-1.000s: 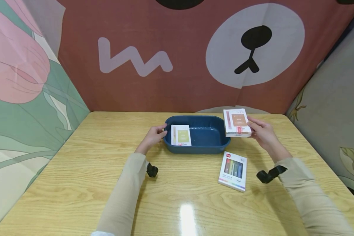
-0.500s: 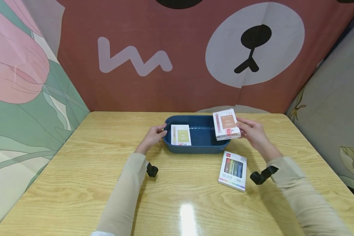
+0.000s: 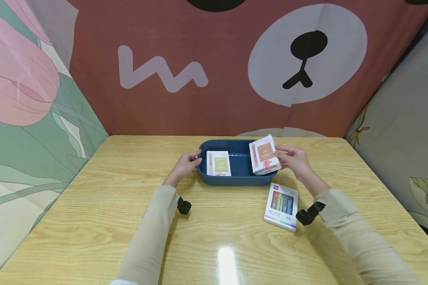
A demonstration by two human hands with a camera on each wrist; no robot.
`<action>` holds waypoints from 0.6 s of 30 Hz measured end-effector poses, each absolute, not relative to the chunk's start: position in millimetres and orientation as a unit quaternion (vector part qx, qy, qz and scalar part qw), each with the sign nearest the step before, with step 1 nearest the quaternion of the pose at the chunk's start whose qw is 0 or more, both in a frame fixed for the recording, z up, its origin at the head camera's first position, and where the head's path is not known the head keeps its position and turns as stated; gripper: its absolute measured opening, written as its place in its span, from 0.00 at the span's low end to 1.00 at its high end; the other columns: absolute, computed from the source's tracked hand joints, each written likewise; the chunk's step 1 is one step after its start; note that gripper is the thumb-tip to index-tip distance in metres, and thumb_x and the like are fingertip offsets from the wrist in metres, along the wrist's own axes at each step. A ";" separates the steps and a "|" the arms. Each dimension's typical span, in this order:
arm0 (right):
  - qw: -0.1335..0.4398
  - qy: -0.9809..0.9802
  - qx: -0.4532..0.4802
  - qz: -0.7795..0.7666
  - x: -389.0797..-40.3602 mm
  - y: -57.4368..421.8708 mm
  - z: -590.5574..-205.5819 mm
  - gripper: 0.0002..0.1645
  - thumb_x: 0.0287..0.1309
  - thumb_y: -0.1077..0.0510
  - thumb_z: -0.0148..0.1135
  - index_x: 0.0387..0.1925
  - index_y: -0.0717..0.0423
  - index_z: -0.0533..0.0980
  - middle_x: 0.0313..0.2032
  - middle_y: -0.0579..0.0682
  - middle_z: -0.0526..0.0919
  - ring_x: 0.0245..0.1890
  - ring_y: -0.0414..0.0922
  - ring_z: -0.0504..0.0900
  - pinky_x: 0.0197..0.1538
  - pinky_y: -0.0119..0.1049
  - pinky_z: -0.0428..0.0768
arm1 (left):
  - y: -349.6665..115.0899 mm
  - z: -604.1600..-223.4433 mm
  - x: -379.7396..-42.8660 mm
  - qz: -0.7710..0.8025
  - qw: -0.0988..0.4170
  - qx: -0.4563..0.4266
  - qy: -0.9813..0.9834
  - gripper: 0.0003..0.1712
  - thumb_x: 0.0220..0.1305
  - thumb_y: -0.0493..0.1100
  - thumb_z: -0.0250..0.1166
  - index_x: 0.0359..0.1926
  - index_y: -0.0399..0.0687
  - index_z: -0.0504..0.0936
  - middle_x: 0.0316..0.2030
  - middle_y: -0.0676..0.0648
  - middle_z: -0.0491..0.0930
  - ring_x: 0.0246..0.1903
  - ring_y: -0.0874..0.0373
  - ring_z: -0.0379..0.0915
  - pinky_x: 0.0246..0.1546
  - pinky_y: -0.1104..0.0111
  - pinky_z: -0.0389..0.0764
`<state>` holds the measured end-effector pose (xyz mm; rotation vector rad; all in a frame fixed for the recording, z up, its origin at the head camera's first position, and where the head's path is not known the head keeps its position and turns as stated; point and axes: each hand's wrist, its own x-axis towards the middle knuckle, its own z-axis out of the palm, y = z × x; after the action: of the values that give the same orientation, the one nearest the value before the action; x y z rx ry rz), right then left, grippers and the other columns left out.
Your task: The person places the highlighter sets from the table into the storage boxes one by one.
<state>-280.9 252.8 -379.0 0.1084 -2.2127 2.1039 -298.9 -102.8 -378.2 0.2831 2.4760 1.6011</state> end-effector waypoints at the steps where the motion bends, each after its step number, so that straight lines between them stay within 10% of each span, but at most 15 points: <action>1: 0.047 -0.728 0.038 0.683 -280.7 250.7 -378.7 0.20 0.51 0.63 0.63 0.47 0.66 0.75 0.23 0.51 0.81 0.18 0.41 0.78 0.19 0.33 0.76 | -102.9 -378.5 -299.2 0.539 0.089 0.096 0.832 0.25 0.66 0.38 0.51 0.63 0.42 0.62 0.19 0.48 0.63 0.15 0.61 0.57 0.20 0.71 0.63; 18: 0.083 -0.883 0.048 0.460 -266.3 215.0 -352.4 0.17 0.53 0.64 0.59 0.45 0.71 0.75 0.18 0.52 0.77 0.13 0.36 0.70 0.18 0.30 0.73 | -102.1 -379.8 -299.3 0.539 0.082 0.095 0.833 0.25 0.66 0.37 0.51 0.63 0.42 0.62 0.18 0.49 0.63 0.15 0.62 0.57 0.18 0.72 0.62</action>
<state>-266.3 215.0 -352.4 0.1439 -2.6366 1.3723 -299.3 -102.1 -379.8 0.2838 2.4897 1.6096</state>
